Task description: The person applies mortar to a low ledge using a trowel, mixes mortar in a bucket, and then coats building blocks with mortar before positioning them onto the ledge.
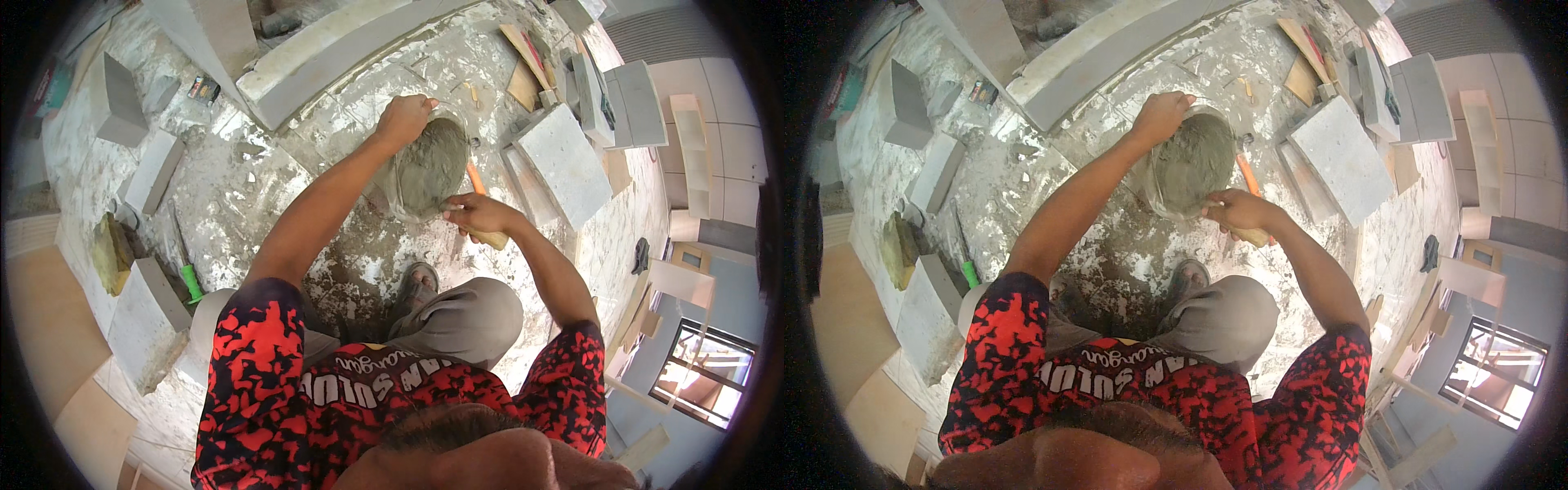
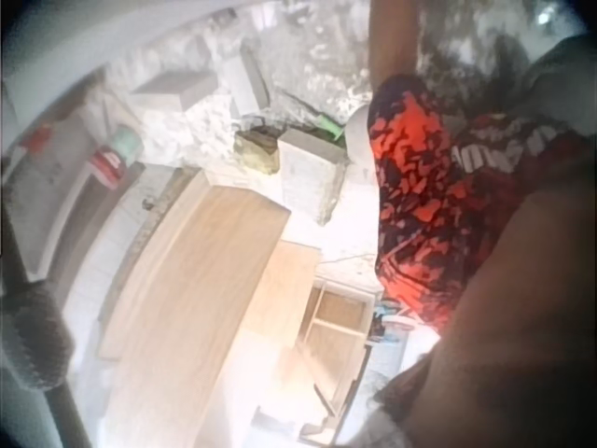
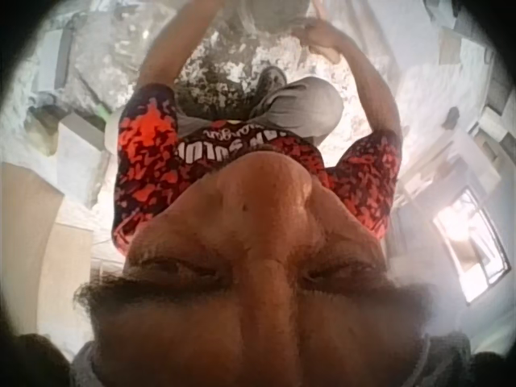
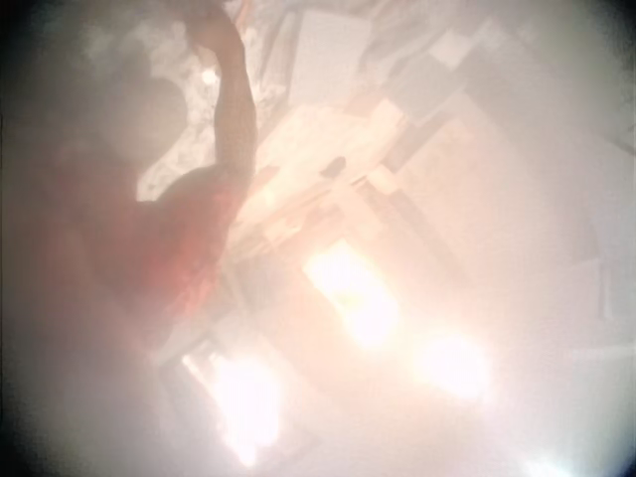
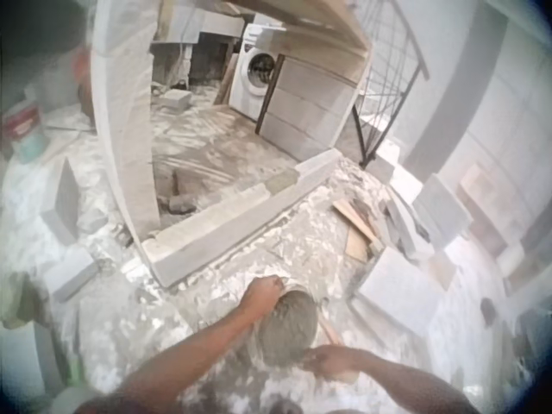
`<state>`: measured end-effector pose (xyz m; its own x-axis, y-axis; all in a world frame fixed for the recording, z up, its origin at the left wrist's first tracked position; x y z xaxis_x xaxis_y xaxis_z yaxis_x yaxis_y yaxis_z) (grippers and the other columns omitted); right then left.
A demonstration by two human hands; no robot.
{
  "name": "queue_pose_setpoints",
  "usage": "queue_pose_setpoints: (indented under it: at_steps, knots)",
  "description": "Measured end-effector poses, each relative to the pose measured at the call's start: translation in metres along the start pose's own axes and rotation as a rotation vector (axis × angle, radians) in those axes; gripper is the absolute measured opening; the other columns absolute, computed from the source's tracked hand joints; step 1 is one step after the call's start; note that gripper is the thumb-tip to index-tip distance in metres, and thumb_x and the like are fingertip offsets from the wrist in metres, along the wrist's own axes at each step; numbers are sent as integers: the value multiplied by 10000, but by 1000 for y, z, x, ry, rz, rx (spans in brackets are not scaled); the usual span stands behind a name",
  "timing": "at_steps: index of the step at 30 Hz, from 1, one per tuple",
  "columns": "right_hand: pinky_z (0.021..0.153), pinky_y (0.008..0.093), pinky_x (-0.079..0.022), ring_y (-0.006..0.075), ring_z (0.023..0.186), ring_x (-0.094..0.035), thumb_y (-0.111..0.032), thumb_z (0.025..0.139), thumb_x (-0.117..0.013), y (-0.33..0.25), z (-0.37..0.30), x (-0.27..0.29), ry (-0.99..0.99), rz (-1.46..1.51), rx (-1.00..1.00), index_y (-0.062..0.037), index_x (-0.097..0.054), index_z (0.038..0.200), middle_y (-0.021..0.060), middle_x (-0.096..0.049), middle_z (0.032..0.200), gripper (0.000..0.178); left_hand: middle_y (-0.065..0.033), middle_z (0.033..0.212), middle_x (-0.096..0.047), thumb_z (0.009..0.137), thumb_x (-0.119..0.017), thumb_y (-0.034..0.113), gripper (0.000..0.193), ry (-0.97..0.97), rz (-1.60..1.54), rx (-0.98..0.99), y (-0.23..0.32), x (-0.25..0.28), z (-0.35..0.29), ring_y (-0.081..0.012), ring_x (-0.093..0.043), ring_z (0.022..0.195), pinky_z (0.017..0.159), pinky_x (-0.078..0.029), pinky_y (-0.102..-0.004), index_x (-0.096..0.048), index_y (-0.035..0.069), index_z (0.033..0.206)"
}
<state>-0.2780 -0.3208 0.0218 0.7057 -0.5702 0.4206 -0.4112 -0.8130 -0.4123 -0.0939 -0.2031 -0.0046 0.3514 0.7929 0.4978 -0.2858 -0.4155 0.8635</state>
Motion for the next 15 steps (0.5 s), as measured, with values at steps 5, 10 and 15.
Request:
queue_pose_setpoints:
  at_steps: [5,10,15]
  knots:
    - [754,458,-511,371,832,-647,-362,903,-511,26,61,26,183,-768,47,-52,-525,1217,207,-646,1013,442,-259,891,-621,937,-419,335,426,10,-15,-21,6,-16,4,-433,-589,848,776,-443,-477,-640,-24,877]
    - [629,465,-522,371,696,-645,-235,894,-485,-2,46,35,495,-967,130,-58,-462,1272,230,-633,797,418,-283,891,-616,931,-433,363,451,66,-41,81,-11,20,2,-448,-582,868,818,-431,-485,-640,-37,903]
    - [575,460,-522,356,672,-652,-97,865,-430,20,70,-32,329,-931,142,41,-433,1254,213,-644,762,413,-278,915,-624,936,-428,365,455,41,-18,129,-8,22,4,-447,-583,897,827,-432,-474,-642,-37,934]
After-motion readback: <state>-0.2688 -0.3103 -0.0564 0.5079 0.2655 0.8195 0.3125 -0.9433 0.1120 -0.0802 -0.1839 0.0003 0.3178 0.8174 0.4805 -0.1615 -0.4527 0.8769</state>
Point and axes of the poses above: each hand's wrist, its own z-axis towards the middle knuckle, its own x-axis out of the back of the hand, y = z × x, the point moved 7 cm from there along z, towards the middle knuckle
